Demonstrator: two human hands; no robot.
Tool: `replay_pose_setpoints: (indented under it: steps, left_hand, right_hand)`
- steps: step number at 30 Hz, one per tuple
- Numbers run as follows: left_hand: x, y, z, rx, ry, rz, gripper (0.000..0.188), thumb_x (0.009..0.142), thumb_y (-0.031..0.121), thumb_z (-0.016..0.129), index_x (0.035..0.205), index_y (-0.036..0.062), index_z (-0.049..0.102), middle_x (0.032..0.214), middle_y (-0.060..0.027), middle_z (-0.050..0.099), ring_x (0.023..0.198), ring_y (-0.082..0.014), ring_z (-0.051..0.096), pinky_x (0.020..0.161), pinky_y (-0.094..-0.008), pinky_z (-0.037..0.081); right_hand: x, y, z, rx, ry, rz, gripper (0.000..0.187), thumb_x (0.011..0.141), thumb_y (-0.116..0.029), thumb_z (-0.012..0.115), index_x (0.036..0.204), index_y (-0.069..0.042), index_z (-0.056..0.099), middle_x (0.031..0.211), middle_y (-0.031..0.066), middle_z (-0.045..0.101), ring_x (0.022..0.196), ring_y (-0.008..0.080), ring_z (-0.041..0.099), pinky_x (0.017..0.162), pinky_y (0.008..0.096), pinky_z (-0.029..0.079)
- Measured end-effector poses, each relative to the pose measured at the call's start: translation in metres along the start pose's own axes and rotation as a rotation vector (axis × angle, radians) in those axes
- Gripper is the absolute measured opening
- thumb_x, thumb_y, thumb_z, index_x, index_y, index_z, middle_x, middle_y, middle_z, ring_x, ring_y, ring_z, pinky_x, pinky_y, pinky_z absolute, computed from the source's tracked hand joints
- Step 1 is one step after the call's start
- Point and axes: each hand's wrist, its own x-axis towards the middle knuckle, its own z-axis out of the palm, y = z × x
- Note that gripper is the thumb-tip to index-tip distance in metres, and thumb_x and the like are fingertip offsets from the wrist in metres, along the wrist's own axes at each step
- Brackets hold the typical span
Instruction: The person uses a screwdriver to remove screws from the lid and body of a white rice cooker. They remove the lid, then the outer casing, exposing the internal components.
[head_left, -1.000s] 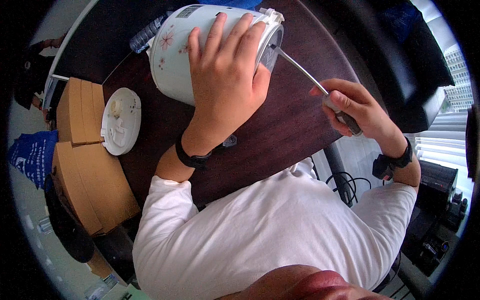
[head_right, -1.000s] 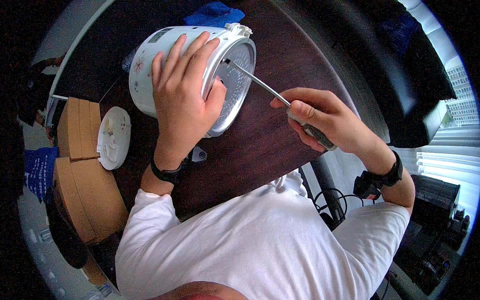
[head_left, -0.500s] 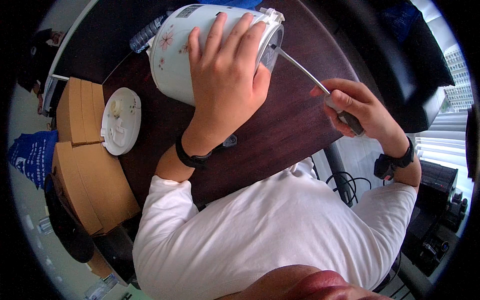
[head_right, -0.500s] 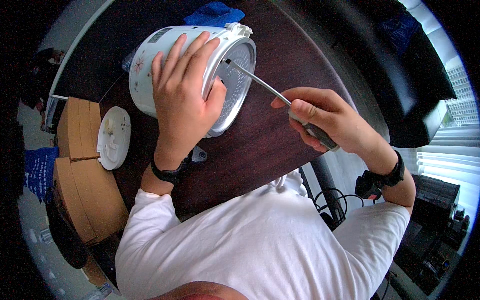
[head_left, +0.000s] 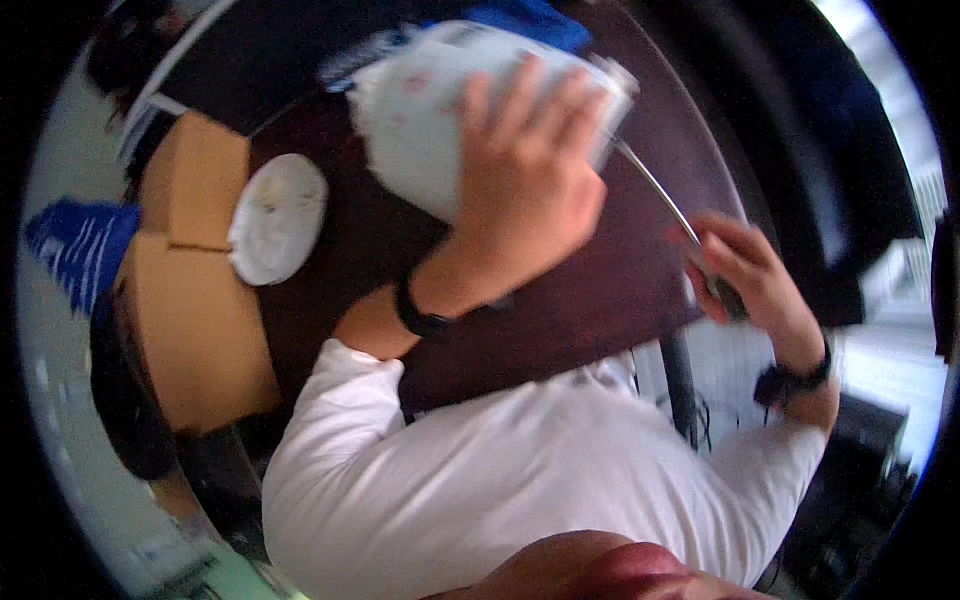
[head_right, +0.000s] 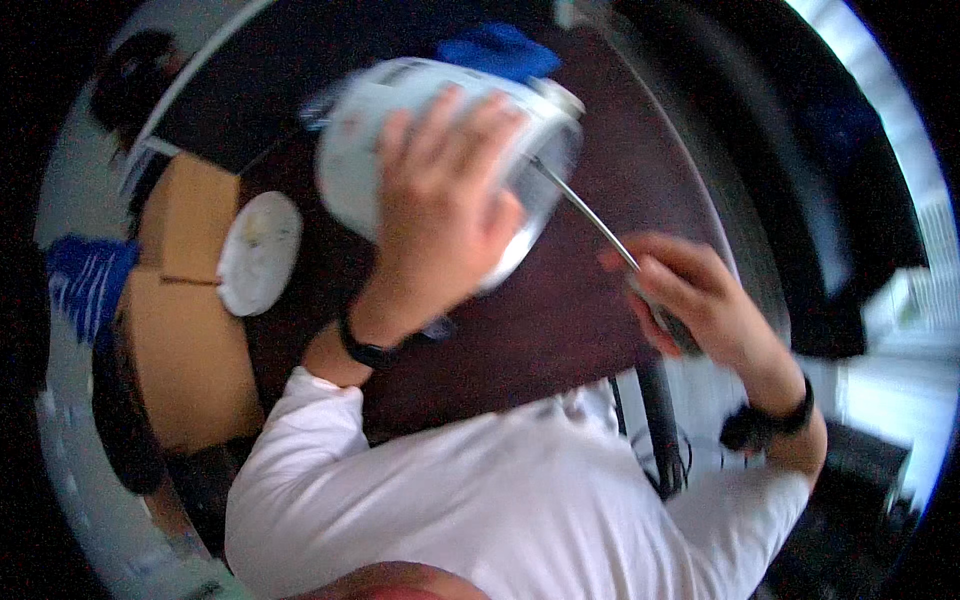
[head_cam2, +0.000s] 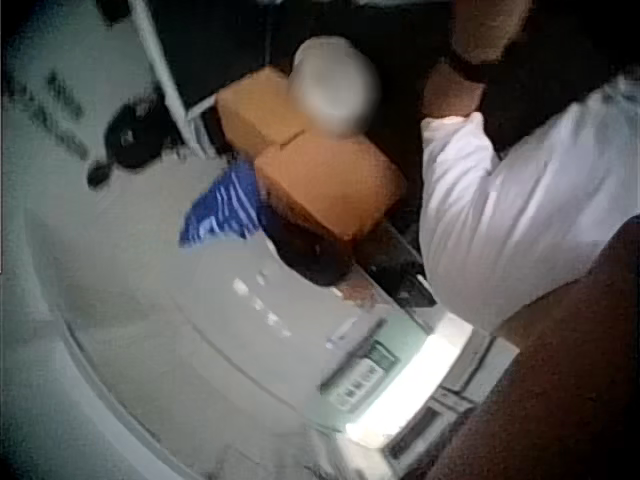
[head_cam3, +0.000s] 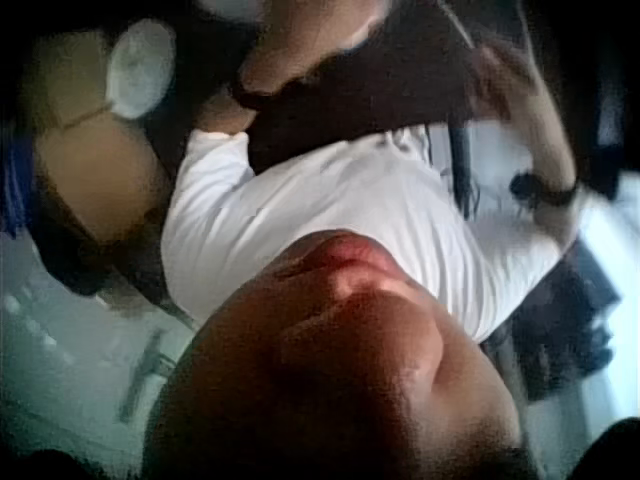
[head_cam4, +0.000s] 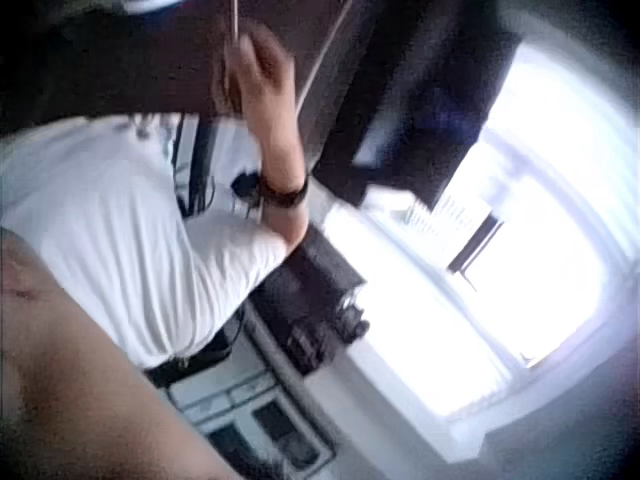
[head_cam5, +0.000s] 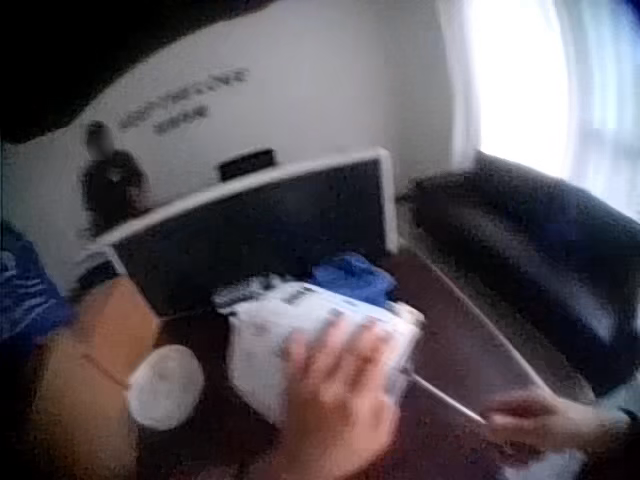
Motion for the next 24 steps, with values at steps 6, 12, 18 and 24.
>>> replay_pose_setpoints:
  steps: [6,12,18,24]
  left_hand:
    - [0.001,0.005,-0.001,-0.080,0.067,-0.023,0.055,0.073,0.012,0.064,0.127,0.0057,0.058,0.136,-0.0143,0.055,0.131,-0.0393,0.044,0.109,-0.0626,0.025]
    - [-0.001,0.009,-0.001,-0.100,0.063,-0.058,0.055,0.074,0.013,0.066,0.127,0.0047,0.058,0.136,-0.0150,0.052,0.133,-0.0402,0.041,0.109,-0.0637,0.024]
    - [0.000,0.010,-0.005,-0.086,0.063,-0.045,0.056,0.076,0.018,0.068,0.129,0.0044,0.057,0.137,-0.0157,0.050,0.135,-0.0400,0.037,0.110,-0.0649,0.021]
    - [-0.003,0.008,-0.001,-0.101,0.074,-0.054,0.057,0.077,0.019,0.069,0.130,0.0045,0.056,0.138,-0.0157,0.050,0.135,-0.0402,0.037,0.111,-0.0643,0.020]
  right_hand:
    - [-0.002,-0.019,0.003,-0.633,0.213,-0.156,0.025,0.098,-0.017,0.058,0.117,-0.001,0.060,0.073,0.0057,0.056,0.053,0.0123,0.055,0.048,0.0260,0.043]
    - [0.007,-0.012,-0.005,-1.625,0.551,-0.580,0.027,0.084,-0.006,0.068,0.111,-0.006,0.065,0.083,0.0079,0.055,0.071,0.0219,0.060,0.059,0.0346,0.050]
    - [0.015,-0.017,-0.016,-1.574,0.583,-0.763,0.022,0.082,-0.008,0.070,0.104,-0.005,0.067,0.081,0.0082,0.056,0.071,0.0232,0.059,0.061,0.0356,0.050]
    - [0.012,0.004,-0.019,-0.964,0.495,-0.498,0.020,0.092,-0.006,0.061,0.110,0.002,0.063,0.079,0.0067,0.054,0.063,0.0116,0.054,0.054,0.0257,0.042]
